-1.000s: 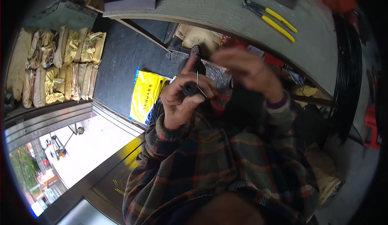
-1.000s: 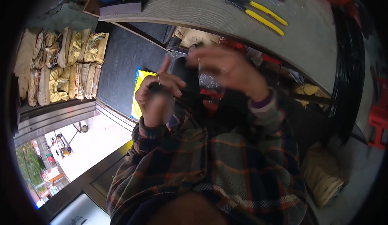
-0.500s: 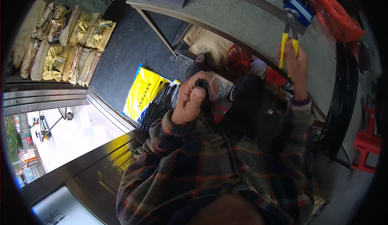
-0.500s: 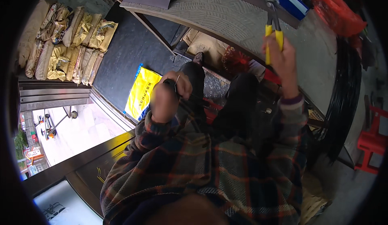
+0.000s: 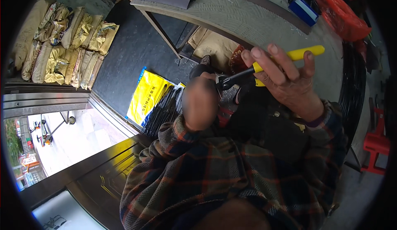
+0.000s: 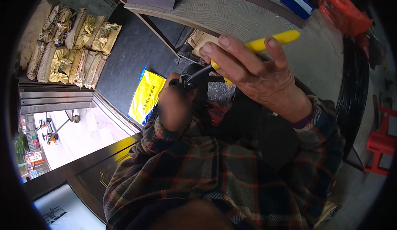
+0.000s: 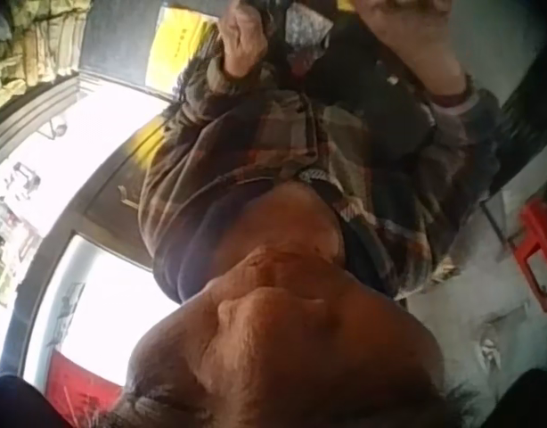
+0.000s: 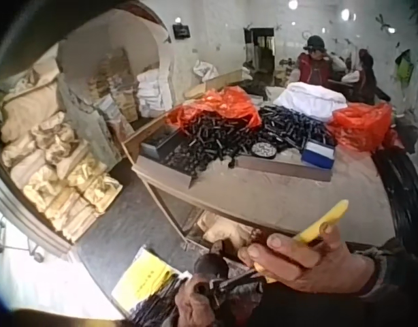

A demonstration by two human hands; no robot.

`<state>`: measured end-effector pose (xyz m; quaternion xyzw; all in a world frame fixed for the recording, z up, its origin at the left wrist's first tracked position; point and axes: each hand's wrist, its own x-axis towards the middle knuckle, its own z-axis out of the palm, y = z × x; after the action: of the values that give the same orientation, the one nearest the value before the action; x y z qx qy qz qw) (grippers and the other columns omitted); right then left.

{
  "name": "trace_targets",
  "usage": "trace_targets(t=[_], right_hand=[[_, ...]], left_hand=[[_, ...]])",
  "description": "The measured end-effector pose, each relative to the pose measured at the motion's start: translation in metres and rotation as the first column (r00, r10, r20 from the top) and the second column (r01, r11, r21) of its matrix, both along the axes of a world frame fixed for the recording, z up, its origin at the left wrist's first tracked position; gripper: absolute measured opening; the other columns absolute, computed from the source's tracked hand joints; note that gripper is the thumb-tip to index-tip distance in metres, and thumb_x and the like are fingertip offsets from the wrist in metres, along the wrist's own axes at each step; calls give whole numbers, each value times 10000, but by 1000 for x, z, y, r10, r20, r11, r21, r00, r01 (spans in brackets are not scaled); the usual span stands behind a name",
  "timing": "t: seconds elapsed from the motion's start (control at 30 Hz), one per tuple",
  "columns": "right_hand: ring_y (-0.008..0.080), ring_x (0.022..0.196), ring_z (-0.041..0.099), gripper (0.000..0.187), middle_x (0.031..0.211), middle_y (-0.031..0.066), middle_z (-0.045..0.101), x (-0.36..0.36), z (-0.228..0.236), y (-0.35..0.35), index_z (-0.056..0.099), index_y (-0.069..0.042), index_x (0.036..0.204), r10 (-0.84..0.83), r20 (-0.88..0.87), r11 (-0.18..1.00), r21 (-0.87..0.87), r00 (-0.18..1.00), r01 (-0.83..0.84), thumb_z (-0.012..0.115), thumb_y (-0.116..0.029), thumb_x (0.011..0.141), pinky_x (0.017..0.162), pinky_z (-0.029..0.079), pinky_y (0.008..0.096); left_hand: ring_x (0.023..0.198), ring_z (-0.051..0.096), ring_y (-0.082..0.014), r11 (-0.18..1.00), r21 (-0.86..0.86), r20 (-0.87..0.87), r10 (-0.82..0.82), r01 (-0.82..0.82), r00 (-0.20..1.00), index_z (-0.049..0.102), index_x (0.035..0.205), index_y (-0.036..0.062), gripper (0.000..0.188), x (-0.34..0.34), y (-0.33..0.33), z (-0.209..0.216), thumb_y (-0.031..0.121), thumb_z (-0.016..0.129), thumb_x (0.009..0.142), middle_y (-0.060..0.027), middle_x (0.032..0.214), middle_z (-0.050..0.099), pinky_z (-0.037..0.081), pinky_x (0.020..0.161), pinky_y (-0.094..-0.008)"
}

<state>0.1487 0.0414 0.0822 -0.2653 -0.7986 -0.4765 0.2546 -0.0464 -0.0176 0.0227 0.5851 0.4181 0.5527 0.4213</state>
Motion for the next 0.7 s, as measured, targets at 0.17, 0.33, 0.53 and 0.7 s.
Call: trace_targets(t=[0.17,0.33,0.53,0.7], right_hand=[[99,1079,442,458,1143,-82,416,-5,-11,-10,450,-183,1167,-41,-81,998,-43,996,38,670,-252,771,1022,239,447],[201,971,494,183,1133,62,428,4,-19,-32,564,-102,964,5,-67,888,-458,998,-35,578,-200,810,806,439,405],[222,850,571,209,1040,120,518,24,28,-36,519,-42,924,201,-78,352,-925,976,-147,590,-199,805,627,485,315],[172,657,625,389,789,123,611,49,5,-18,427,-28,1060,-301,-197,-953,22,933,-303,616,-262,813,547,501,258]], left_hand=[[478,390,-59,989,-11,-62,144,-145,988,481,810,31,624,8,1,4,593,217,878,-1,579,468,289,456,-200],[503,435,-73,991,48,-122,128,-123,984,519,950,5,616,4,-2,5,549,237,895,-7,617,498,325,476,-200],[713,556,-145,952,245,-200,-136,183,970,459,1169,-47,582,-15,0,9,461,366,900,-95,852,569,431,626,-243],[857,586,-256,713,269,-238,-602,647,763,440,1164,-39,673,-19,5,13,409,668,716,-201,1055,567,449,774,-327]])
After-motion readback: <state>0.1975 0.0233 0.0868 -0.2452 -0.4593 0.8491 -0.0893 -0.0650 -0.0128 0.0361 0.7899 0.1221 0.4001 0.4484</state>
